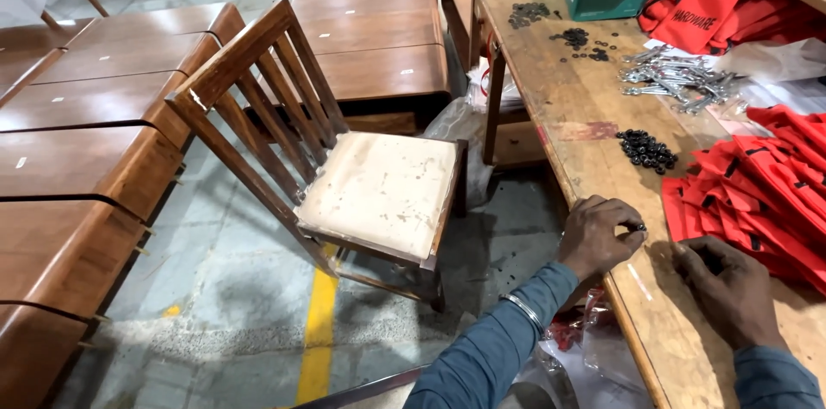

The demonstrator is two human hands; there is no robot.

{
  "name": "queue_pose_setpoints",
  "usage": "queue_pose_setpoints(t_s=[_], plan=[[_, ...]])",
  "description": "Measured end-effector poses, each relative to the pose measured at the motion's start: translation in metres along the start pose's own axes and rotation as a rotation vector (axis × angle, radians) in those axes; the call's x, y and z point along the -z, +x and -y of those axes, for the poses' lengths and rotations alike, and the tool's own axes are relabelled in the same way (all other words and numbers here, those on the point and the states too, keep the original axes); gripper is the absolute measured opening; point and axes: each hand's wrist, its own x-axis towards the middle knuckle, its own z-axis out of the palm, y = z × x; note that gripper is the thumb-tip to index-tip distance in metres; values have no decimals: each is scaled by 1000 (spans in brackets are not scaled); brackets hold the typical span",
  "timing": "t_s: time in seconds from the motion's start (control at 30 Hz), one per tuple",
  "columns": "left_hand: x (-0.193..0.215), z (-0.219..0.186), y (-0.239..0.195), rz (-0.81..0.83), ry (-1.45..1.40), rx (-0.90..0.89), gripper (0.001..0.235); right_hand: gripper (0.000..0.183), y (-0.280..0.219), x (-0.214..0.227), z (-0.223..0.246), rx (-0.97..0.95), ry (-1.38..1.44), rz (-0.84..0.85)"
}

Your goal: Packaging small hardware components like screws and spacers into red labeled bags.

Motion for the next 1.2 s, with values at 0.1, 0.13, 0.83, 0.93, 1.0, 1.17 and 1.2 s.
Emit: queue_pose_setpoints(t_s=[0.1,0.13,0.83,0.93,1.0,1.17,1.2], plan=[[-3,2,0,-19,3,-23,10,27,0,1,1,3,-3,-4],[-3,2,0,-21,7,-25,10,27,0,1,1,1,-10,-5],[-5,4,0,-4,34,-15,11,25,1,0,-3,10,-11,-1],[-6,4,0,0,37,-10,11,25,1,-1,-3,2,-16,-2],[-7,5,0,3,33,-5,10,25,1,0,-3,0,-12,-2],[-8,7,-1,-6,25,-15,10,24,0,1,1,22,-31,-4],[-8,7,-1,-6,24,-15,10,24,0,1,1,21,-31,-4]])
